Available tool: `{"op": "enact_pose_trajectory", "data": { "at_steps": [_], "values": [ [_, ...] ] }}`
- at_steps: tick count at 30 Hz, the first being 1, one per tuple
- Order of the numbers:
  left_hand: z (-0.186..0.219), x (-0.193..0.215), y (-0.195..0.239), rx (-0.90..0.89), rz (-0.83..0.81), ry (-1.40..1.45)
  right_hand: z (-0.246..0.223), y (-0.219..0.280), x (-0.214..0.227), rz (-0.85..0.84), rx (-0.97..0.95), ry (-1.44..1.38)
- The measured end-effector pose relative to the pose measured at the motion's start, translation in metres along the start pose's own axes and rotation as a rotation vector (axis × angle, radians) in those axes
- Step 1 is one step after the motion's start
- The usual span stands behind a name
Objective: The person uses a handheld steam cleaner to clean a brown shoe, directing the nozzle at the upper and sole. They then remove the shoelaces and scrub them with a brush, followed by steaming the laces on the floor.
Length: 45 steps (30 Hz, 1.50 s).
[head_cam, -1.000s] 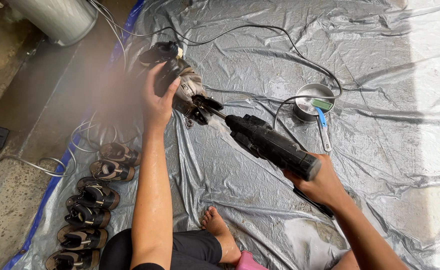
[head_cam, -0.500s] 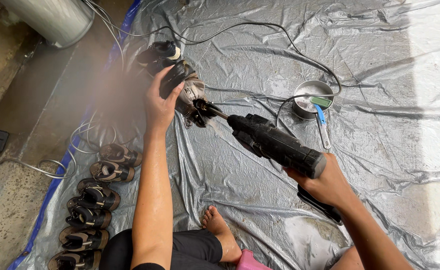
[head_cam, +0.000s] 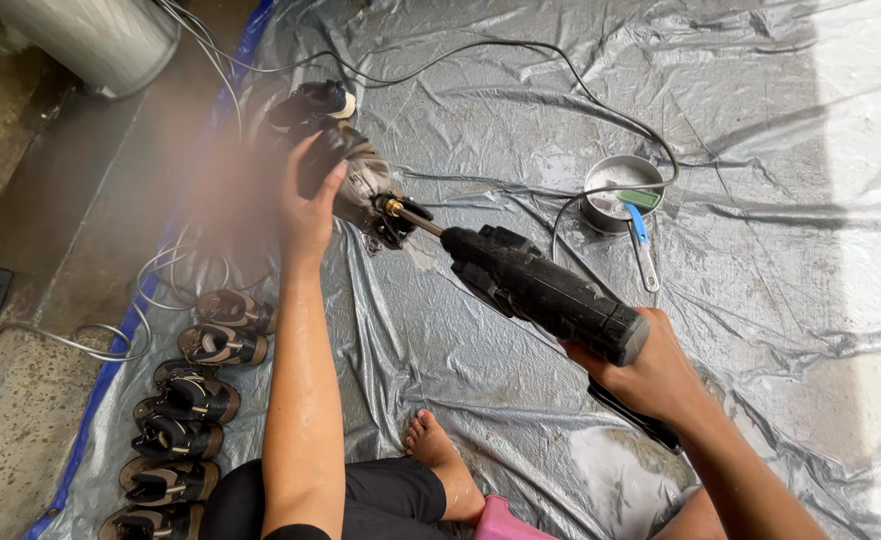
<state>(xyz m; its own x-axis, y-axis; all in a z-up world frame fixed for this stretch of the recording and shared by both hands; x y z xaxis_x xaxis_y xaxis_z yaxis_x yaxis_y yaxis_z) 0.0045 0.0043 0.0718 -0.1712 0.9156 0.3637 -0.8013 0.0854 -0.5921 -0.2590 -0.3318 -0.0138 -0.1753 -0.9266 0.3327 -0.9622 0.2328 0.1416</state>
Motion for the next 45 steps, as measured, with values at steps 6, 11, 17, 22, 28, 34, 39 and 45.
{"op": "enact_pose_trajectory", "data": {
  "at_steps": [6,11,17,22,28,34,39,45],
  "values": [
    [-0.026,0.020,0.005,0.459,0.059,-0.379,-0.017,0.006,-0.003,-0.012,-0.044,0.016],
    [-0.048,0.025,0.000,0.527,0.051,-0.388,-0.035,0.011,0.001,-0.005,-0.049,-0.014],
    [-0.074,0.005,-0.009,0.494,0.057,-0.208,-0.042,0.013,0.001,-0.019,-0.057,-0.068],
    [-0.077,0.004,-0.003,0.443,0.148,0.010,-0.042,0.008,-0.001,-0.043,-0.035,-0.074],
    [-0.073,0.010,0.005,0.371,0.298,0.314,0.005,-0.018,-0.016,-0.036,0.169,-0.156],
    [-0.085,0.023,0.007,0.339,0.433,0.543,0.033,-0.035,-0.026,-0.068,0.208,-0.227],
    [-0.092,0.023,0.002,0.390,0.397,0.594,0.015,-0.034,-0.024,-0.100,0.287,-0.247],
    [-0.091,0.022,0.004,0.410,0.397,0.595,0.042,-0.040,-0.025,-0.096,0.285,-0.260]
  ]
}}
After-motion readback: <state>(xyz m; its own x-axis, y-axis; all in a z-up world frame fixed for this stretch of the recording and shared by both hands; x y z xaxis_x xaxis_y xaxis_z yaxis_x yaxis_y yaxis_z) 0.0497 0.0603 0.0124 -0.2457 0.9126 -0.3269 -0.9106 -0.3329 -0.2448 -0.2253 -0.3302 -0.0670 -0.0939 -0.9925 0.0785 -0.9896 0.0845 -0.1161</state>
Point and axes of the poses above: each hand's wrist, its own y-axis away from the middle knuckle, its own x-axis out of the back of the hand, z = x × y, the point moved 3 cm from there along -y, towards the middle knuckle, and after that the axes turned 4 degrees about z, right-handed, at the moved point
